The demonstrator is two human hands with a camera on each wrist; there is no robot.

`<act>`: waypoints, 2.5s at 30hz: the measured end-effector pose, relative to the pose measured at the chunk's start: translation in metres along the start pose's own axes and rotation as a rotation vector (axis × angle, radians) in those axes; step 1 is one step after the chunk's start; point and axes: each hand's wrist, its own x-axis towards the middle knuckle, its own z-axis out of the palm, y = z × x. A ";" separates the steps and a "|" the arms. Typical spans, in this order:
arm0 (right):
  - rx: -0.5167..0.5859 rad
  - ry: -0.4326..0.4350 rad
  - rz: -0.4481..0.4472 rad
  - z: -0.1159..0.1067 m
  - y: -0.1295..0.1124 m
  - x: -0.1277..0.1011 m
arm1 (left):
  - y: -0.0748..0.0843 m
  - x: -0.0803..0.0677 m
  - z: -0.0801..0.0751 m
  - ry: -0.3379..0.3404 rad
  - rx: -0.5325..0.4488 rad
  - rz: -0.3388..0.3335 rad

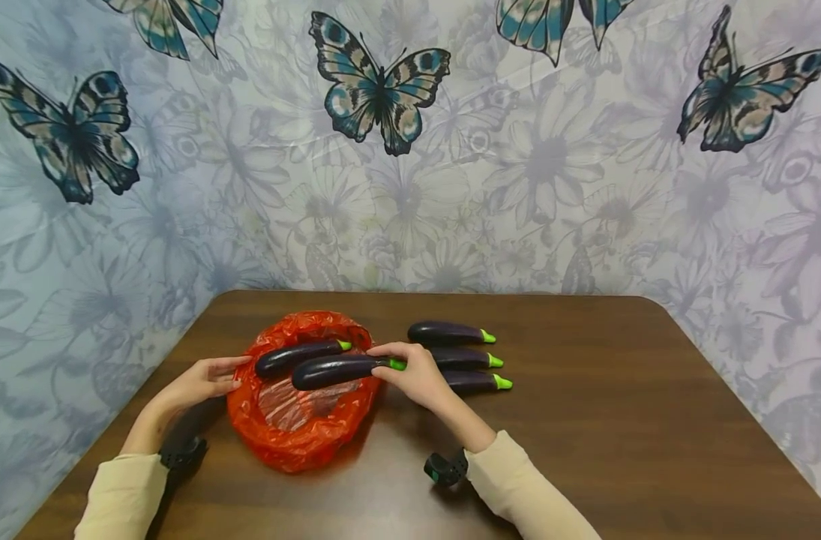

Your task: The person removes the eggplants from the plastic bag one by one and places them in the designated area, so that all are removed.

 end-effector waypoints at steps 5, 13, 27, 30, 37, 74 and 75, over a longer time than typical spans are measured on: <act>-0.001 0.007 0.051 -0.020 -0.009 -0.015 | 0.003 0.002 0.000 -0.001 0.005 -0.014; -0.045 0.036 0.087 -0.041 0.000 -0.028 | 0.000 0.006 0.002 -0.002 -0.006 -0.009; -0.165 0.111 0.069 -0.079 0.037 -0.062 | 0.002 0.003 -0.002 -0.005 0.014 -0.020; -0.175 0.123 0.082 -0.092 0.043 -0.075 | 0.002 0.003 -0.001 -0.006 0.008 -0.017; -0.152 0.110 0.116 -0.110 0.056 -0.097 | 0.003 0.002 -0.003 -0.006 0.019 -0.023; -0.275 -0.011 0.128 -0.111 0.082 -0.105 | 0.005 -0.001 -0.003 -0.011 0.009 -0.045; -0.280 -0.009 0.125 -0.111 0.082 -0.105 | 0.005 -0.001 -0.003 -0.013 0.006 -0.043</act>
